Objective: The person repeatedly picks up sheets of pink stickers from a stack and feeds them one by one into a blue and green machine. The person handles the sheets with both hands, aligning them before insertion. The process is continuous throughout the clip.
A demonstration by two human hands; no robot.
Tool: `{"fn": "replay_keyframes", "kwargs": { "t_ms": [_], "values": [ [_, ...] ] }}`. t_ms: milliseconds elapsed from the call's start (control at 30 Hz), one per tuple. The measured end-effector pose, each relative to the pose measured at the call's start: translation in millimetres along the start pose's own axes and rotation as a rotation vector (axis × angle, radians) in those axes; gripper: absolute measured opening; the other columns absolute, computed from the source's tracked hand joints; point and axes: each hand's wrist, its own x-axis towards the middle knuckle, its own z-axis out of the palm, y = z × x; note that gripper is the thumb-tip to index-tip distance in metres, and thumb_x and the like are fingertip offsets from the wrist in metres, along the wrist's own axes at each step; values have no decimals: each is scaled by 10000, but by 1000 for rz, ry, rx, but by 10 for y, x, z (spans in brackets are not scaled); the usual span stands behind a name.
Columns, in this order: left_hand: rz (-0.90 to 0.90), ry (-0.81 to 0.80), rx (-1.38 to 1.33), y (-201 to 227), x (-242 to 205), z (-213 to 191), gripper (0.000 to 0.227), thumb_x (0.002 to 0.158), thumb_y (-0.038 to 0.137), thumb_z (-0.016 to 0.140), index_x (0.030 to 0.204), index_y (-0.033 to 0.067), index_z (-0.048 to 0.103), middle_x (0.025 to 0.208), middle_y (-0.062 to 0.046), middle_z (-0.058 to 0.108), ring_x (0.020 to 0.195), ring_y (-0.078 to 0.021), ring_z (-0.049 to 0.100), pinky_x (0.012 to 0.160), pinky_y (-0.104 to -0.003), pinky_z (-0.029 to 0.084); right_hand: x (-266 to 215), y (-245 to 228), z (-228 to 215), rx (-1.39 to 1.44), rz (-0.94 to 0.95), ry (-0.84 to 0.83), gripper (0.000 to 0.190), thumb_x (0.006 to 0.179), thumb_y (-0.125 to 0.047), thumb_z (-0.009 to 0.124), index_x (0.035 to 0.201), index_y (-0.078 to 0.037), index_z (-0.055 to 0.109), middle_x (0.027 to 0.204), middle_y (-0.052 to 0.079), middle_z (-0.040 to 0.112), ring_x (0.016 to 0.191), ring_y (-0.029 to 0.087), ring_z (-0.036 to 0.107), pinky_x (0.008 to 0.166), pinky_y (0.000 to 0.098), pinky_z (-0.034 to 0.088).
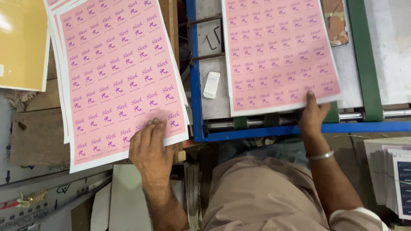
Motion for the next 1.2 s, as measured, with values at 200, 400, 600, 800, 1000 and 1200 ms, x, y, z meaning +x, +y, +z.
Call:
{"fn": "replay_keyframes", "kwargs": {
  "t_ms": [200,400,600,800,1000,1200],
  "values": [
    [83,-78,-38,-114,19,-34,480,791,175,785,1240,30,700,1239,-133,711,1152,-304,651,1006,-445,499,220,-169,61,142,340,-268,370,1073,-212,591,1306,68,523,1165,187,664,1012,275,730,864,431,666],
    [-115,100,-423,-594,18,-260,260,1092,125,609,1330,68,697,1219,-153,742,1052,-244,718,878,-332,585,8,-648,53,-58,450,-311,364,1075,-186,537,1355,44,505,1209,222,659,1061,327,706,902,448,618],
    [153,326,-223,108,199,57,360,1023,138,533,1331,-16,636,1257,-181,709,1179,-321,694,995,-443,567,-663,-1250,598,104,438,-768,499,1015,-230,582,1425,40,491,1279,192,673,1122,319,699,916,466,609],
    [364,-169,-208,1309,255,210,547,884,310,716,1315,-13,627,1368,-204,611,1332,-353,550,1171,-600,344,-1236,-1576,1187,414,594,-946,530,980,-153,635,1468,-17,478,1356,137,622,1224,252,653,1018,430,579],
    [260,-123,-108,848,92,-220,499,961,357,728,1307,10,638,1363,-177,628,1318,-327,563,1193,-589,351,-652,-1415,875,163,406,-344,412,998,-61,601,1381,56,505,1240,161,631,1128,257,676,934,378,615],
    [90,-152,128,181,272,-59,473,901,162,718,1332,-22,653,1359,-191,663,1304,-321,619,1158,-491,452,2,-949,44,121,189,33,380,1019,6,662,1342,12,463,1233,106,642,1073,196,682,879,323,593]
  ]
}}
